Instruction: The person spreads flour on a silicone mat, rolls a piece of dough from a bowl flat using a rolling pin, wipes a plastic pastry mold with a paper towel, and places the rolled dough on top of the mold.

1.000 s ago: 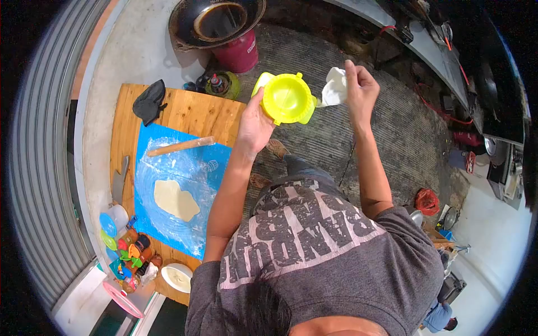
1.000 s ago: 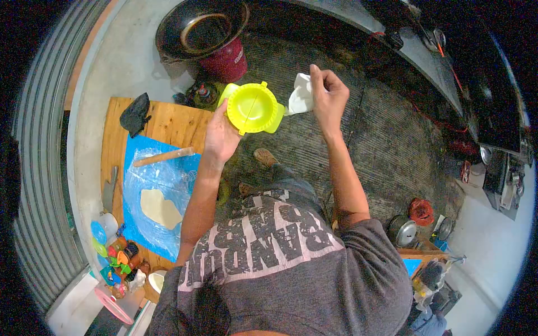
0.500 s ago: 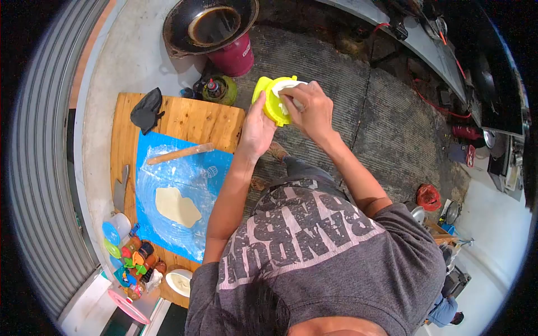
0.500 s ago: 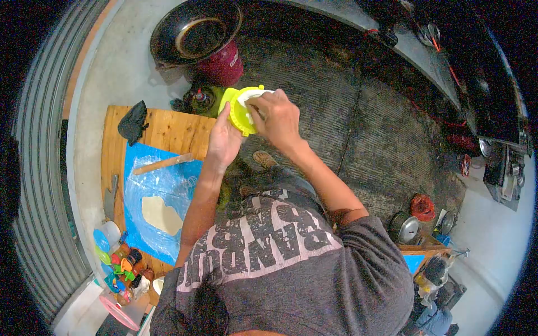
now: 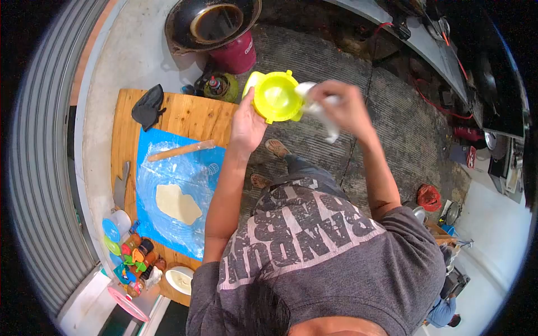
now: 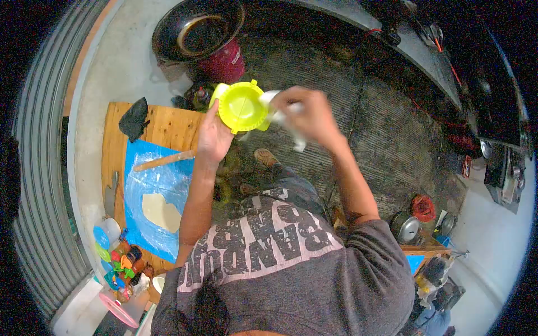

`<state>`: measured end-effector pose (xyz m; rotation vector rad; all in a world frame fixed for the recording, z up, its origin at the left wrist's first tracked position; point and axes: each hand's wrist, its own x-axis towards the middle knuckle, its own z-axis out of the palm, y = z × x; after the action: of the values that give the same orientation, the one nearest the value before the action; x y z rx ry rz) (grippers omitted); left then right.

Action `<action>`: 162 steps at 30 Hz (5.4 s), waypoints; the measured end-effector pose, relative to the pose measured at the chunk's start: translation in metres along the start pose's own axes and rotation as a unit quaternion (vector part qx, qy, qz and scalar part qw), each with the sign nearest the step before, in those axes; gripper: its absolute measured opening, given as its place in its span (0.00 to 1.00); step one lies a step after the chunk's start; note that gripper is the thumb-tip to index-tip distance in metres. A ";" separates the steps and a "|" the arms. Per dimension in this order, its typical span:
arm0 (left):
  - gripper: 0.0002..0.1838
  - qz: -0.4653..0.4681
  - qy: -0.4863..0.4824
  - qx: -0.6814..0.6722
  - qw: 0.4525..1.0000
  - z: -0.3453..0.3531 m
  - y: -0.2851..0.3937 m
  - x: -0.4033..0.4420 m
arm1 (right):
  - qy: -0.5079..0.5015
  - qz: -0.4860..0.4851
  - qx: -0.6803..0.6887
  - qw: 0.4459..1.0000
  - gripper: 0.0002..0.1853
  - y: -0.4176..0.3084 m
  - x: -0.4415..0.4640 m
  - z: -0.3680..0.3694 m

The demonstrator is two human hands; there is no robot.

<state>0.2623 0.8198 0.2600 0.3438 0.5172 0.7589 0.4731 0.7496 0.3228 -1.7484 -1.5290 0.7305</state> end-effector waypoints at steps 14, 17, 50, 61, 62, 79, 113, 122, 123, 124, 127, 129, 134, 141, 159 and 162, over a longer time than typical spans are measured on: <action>0.24 0.001 -0.040 0.010 0.999 0.018 -0.016 0.006 | 0.125 -0.027 0.042 0.991 0.08 -0.024 0.012 0.048; 0.23 0.009 -0.022 0.019 1.000 0.012 -0.013 0.008 | 0.039 0.019 0.092 0.995 0.09 -0.035 0.004 0.057; 0.17 0.302 0.348 0.373 0.805 -0.115 -0.059 -0.196 | -0.260 -0.097 0.020 0.961 0.12 0.004 0.050 0.145; 0.23 0.522 0.310 -0.339 0.719 -0.099 -0.082 -0.386 | -0.221 -0.435 -0.114 0.865 0.12 -0.020 0.166 0.259; 0.23 0.531 0.258 -0.359 0.723 -0.113 -0.077 -0.410 | -0.219 -0.443 -0.129 0.860 0.11 -0.040 0.163 0.275; 0.25 0.473 0.375 -0.185 0.776 -0.204 -0.019 -0.483 | -0.441 -0.407 -0.101 0.793 0.11 -0.192 0.067 0.488; 0.24 0.418 0.130 -0.414 0.798 -0.238 -0.032 -0.475 | -0.504 -0.397 -0.172 0.747 0.14 -0.175 0.028 0.488; 0.24 0.410 0.195 -0.387 0.803 -0.237 -0.019 -0.463 | -0.505 -0.342 -0.127 0.782 0.19 -0.172 0.017 0.469; 0.25 0.413 0.185 -0.384 0.805 -0.241 -0.020 -0.462 | -0.506 -0.347 -0.147 0.776 0.20 -0.177 0.012 0.467; 0.25 0.412 0.188 -0.382 0.806 -0.243 -0.023 -0.461 | -0.503 -0.345 -0.164 0.775 0.22 -0.177 0.010 0.468; 0.25 0.404 0.172 -0.386 0.811 -0.241 -0.020 -0.458 | -0.509 -0.312 -0.219 0.772 0.24 -0.174 0.011 0.477; 0.24 0.393 0.125 -0.403 0.817 -0.245 -0.022 -0.456 | -0.530 -0.251 -0.261 0.766 0.25 -0.176 0.012 0.481; 0.25 0.376 0.160 -0.402 0.819 -0.237 -0.021 -0.454 | -0.520 -0.263 -0.353 0.732 0.28 -0.188 0.015 0.484; 0.25 0.348 0.214 -0.397 0.822 -0.225 -0.024 -0.454 | -0.556 -0.349 -0.301 0.692 0.26 -0.197 0.011 0.476; 0.23 0.432 0.113 -0.369 0.815 -0.273 0.011 -0.437 | -0.542 -0.292 -0.084 0.783 0.14 -0.187 -0.020 0.439; 0.22 0.439 0.134 -0.345 0.819 -0.282 0.038 -0.434 | -0.551 -0.284 -0.058 0.782 0.10 -0.192 -0.033 0.424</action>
<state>-0.1813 0.5618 0.1841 -0.2534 0.2875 1.8495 0.0202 0.7866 0.2197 -0.7108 -2.7232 1.4545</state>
